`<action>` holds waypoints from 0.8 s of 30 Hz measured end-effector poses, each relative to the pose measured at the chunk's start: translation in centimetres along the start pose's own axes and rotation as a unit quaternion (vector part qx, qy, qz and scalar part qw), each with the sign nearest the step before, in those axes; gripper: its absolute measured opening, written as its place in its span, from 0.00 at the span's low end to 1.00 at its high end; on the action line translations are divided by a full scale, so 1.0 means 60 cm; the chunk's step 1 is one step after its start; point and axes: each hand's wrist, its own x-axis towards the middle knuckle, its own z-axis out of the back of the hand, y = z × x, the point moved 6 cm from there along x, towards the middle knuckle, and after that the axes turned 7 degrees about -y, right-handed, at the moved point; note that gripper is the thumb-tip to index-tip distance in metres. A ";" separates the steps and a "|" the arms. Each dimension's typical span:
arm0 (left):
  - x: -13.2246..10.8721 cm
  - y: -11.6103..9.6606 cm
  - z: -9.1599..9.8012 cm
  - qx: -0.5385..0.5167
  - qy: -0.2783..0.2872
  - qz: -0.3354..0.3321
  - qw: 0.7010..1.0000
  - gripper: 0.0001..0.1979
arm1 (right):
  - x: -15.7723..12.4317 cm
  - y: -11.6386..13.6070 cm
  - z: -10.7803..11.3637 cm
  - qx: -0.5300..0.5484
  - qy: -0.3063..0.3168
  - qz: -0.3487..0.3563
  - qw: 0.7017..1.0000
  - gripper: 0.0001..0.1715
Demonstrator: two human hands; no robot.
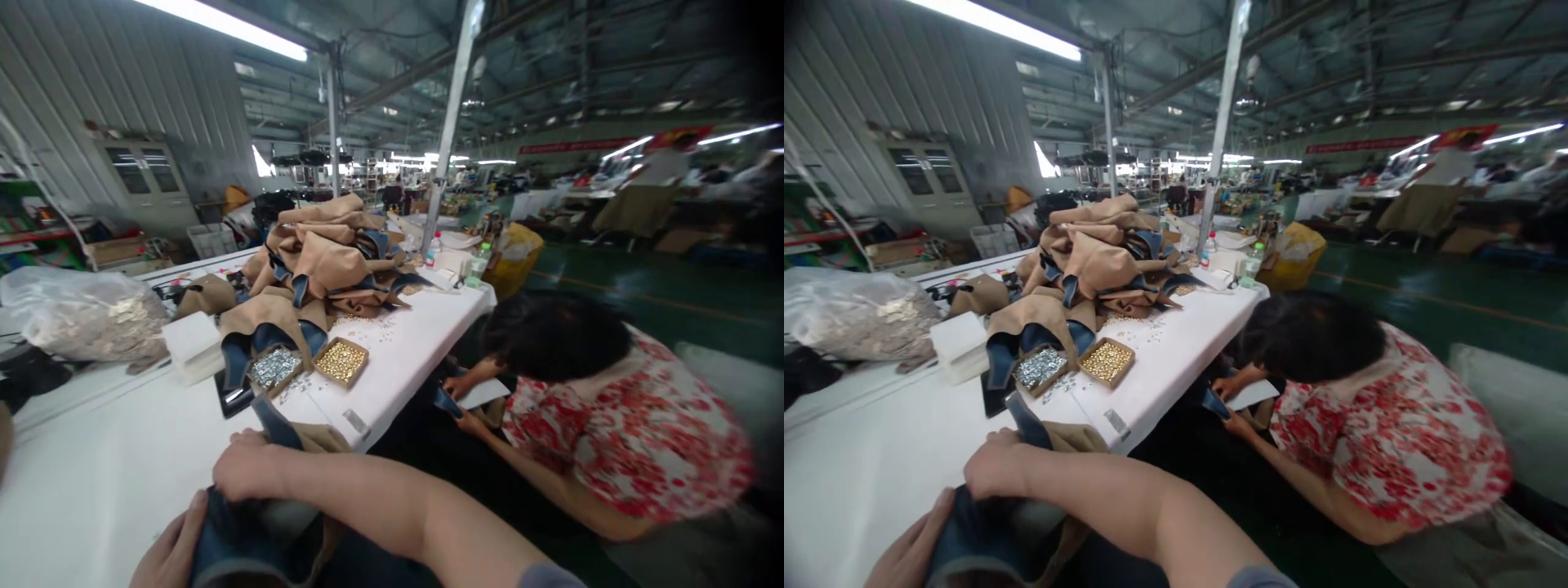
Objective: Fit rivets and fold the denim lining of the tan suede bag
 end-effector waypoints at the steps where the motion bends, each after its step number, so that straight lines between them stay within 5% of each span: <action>1: -0.007 -0.001 -0.002 -0.007 -0.003 0.000 1.000 0.37 | 0.004 0.000 -0.006 -0.011 0.044 -0.006 0.999 0.06; 4: -0.029 -0.011 -0.010 -0.029 -0.004 0.001 1.000 0.38 | 0.005 0.005 -0.013 -0.035 0.117 -0.011 0.992 0.09; 12: -0.086 -0.023 -0.009 -0.060 0.014 -0.015 0.998 0.44 | -0.013 0.028 -0.012 -0.102 0.134 0.000 0.986 0.19; 17: -0.104 -0.022 0.001 -0.083 0.000 -0.043 0.996 0.45 | -0.041 0.040 0.001 -0.139 0.074 0.114 0.981 0.19; 24: -0.134 -0.056 -0.015 -0.162 -0.016 -0.109 0.981 0.40 | -0.132 0.062 0.011 -0.144 -0.043 0.105 0.983 0.08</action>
